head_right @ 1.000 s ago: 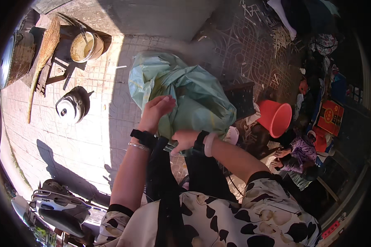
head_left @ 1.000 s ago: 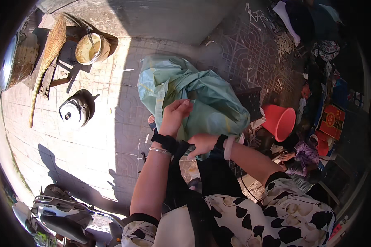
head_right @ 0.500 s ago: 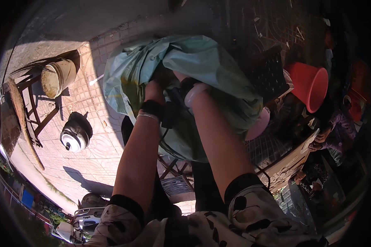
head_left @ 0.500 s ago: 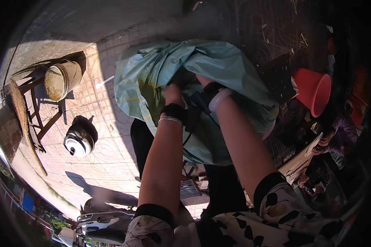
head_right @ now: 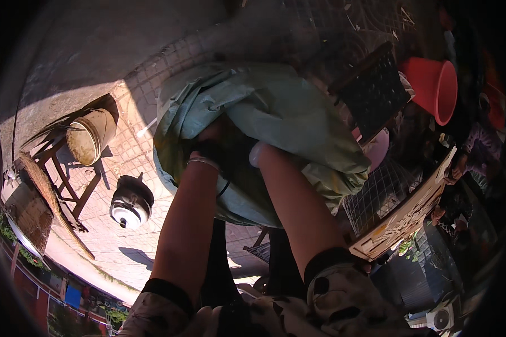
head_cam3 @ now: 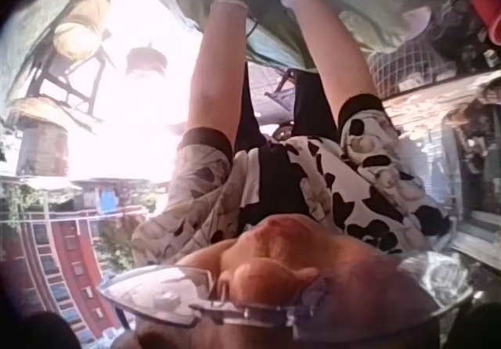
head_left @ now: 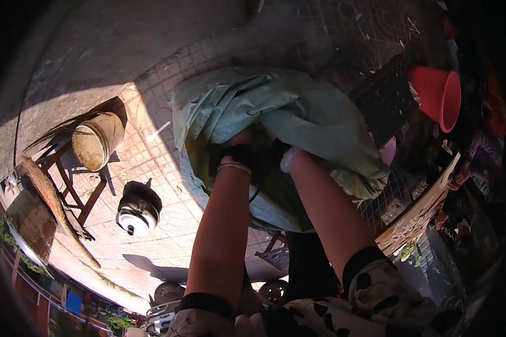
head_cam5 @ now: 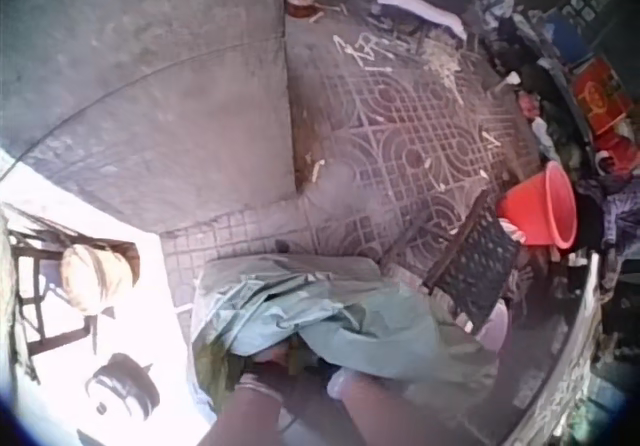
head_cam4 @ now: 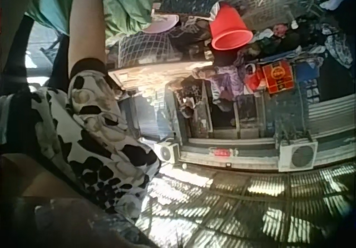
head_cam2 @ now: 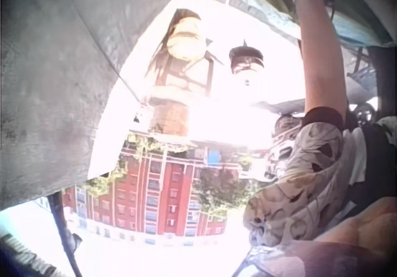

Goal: Sorting, stacking, and bundling wooden spoons with rubber bands.

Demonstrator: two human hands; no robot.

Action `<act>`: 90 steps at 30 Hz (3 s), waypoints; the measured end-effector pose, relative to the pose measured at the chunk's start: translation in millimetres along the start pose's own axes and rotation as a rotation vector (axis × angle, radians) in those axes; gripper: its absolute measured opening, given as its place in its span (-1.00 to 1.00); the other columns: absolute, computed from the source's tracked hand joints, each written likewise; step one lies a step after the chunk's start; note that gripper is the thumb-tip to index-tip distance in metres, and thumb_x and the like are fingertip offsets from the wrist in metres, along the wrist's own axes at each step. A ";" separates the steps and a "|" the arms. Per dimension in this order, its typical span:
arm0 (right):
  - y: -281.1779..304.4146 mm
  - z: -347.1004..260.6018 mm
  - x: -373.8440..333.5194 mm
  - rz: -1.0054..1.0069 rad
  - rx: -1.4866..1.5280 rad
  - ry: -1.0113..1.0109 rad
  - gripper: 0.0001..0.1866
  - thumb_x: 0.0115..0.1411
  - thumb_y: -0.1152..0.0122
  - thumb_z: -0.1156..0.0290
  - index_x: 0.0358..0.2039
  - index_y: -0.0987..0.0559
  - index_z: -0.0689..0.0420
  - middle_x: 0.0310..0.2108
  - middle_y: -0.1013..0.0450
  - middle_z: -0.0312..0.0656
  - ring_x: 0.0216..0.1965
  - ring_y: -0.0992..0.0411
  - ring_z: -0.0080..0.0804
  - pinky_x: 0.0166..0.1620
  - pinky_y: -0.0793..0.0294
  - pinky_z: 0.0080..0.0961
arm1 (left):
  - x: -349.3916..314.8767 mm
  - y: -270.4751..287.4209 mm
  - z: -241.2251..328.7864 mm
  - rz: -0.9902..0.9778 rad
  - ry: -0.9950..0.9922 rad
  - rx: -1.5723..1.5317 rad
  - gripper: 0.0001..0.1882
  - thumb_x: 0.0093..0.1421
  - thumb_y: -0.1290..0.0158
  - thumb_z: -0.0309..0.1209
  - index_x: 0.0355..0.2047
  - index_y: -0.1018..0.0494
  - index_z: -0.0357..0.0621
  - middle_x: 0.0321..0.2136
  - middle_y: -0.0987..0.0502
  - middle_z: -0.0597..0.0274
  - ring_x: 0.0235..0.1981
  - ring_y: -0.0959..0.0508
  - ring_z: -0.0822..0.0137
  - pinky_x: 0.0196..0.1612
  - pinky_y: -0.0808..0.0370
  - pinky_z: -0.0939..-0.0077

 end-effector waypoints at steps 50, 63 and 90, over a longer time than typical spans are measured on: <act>-161.8 124.9 -40.6 -0.400 0.385 -0.356 -0.55 0.37 -0.07 0.05 0.09 -0.54 0.11 0.07 -0.52 -0.15 0.08 -0.47 -0.25 0.20 -0.39 -0.30 | -24.4 -184.1 -108.5 -0.116 0.437 -1.046 -0.53 0.37 0.13 -0.07 0.08 -0.44 -0.14 0.02 -0.50 -0.02 0.02 -0.49 0.04 0.10 -0.42 0.10; -193.8 145.2 -67.2 -0.492 0.495 -0.449 -0.55 0.36 -0.10 0.07 0.09 -0.54 0.11 0.07 -0.52 -0.15 0.08 -0.47 -0.26 0.20 -0.40 -0.31 | -56.6 -216.6 -135.8 -0.140 0.595 -1.301 -0.51 0.38 0.14 -0.02 0.06 -0.45 -0.13 -0.03 -0.52 -0.01 -0.04 -0.53 0.04 0.03 -0.47 0.10; -43.2 61.9 -84.1 -0.359 0.716 -0.562 -0.56 0.34 -0.16 0.11 0.10 -0.53 0.12 0.06 -0.52 -0.16 0.07 -0.48 -0.29 0.19 -0.41 -0.34 | -77.9 -82.8 -83.5 -0.266 0.644 -1.775 -0.46 0.39 0.16 0.09 0.00 -0.47 -0.11 -0.15 -0.57 0.00 -0.18 -0.60 0.04 -0.11 -0.58 0.09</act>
Point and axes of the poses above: each hand's wrist, its own x-axis towards the middle knuckle, its own y-axis out of the back of the hand, z = x × y, the point moved 8 cm from there along x, towards the middle knuckle
